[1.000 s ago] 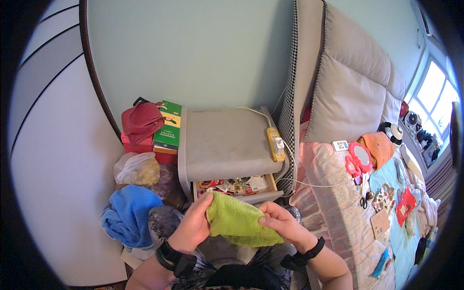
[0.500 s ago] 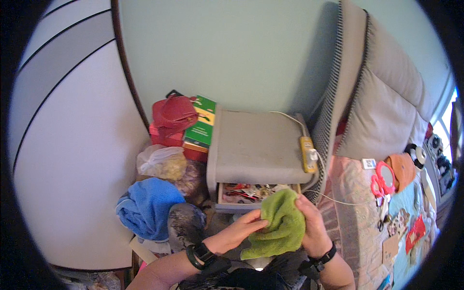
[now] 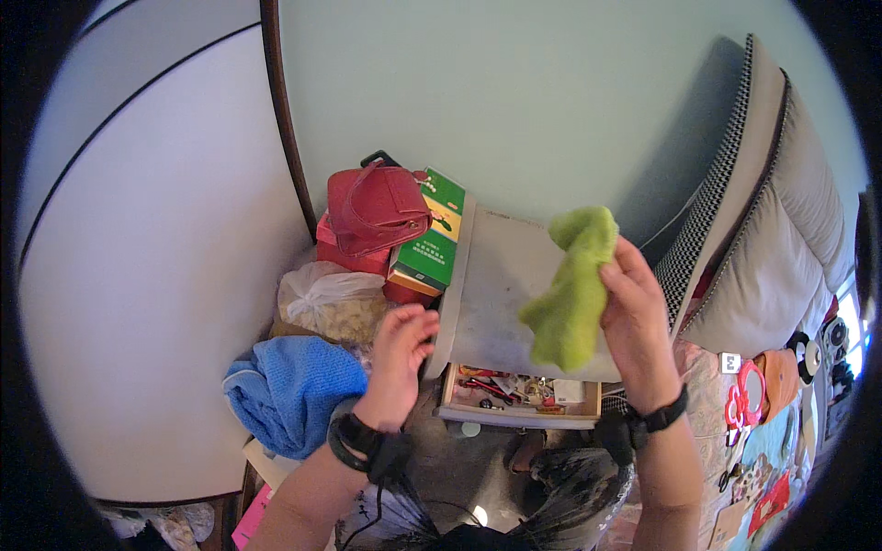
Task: The person picks up small items from a surface, including a piece of trash and a card, placing some in a drawer, and then wipes the top of a small cabinet using a cloth.
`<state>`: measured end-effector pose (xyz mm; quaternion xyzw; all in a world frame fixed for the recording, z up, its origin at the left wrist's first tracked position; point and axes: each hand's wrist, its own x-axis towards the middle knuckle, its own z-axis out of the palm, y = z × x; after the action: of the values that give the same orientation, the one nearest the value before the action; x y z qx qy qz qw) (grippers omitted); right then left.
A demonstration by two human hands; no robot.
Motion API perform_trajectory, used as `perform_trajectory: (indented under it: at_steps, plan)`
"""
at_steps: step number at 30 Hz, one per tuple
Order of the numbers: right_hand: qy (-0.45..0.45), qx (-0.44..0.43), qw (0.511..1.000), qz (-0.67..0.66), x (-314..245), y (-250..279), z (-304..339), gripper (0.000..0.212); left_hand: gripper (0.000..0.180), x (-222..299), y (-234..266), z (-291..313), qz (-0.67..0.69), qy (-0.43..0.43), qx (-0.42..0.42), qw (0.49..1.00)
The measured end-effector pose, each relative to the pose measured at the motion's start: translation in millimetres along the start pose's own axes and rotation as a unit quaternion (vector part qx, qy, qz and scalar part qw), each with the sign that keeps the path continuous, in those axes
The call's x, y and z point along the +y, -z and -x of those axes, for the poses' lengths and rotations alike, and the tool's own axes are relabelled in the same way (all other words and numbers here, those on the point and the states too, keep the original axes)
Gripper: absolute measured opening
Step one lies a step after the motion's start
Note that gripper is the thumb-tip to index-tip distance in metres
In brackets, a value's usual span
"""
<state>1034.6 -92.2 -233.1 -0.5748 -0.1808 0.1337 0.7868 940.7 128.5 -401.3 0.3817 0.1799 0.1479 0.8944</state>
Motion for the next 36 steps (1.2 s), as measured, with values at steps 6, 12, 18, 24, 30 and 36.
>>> perform_trajectory:
  at_steps: [6,12,18,24,30,36]
  plan:
    - [-0.056,0.064,0.927,0.366,154,69,-39,0.068,0.022,6,-6,-60,0.025,-0.044,0.012,0.999]
    - [0.079,-0.07,0.783,0.613,165,38,-65,0.077,0.016,-43,9,-73,-0.01,-0.007,0.068,0.998]
    - [0.107,-0.081,0.827,0.545,154,42,-59,0.046,0.014,-43,0,-59,-0.056,-0.022,-0.009,0.998]
    - [-0.253,-0.421,0.753,0.438,180,80,81,0.027,0.021,-34,-1,-58,-0.084,0.108,-0.192,0.972]
    - [-0.332,-0.311,0.653,0.605,228,118,105,0.032,0.023,-34,2,-72,-0.047,0.042,-0.105,0.992]
    - [-0.057,-0.147,0.678,0.718,243,123,84,0.027,0.023,-16,5,-79,-0.017,-0.012,-0.068,0.997]
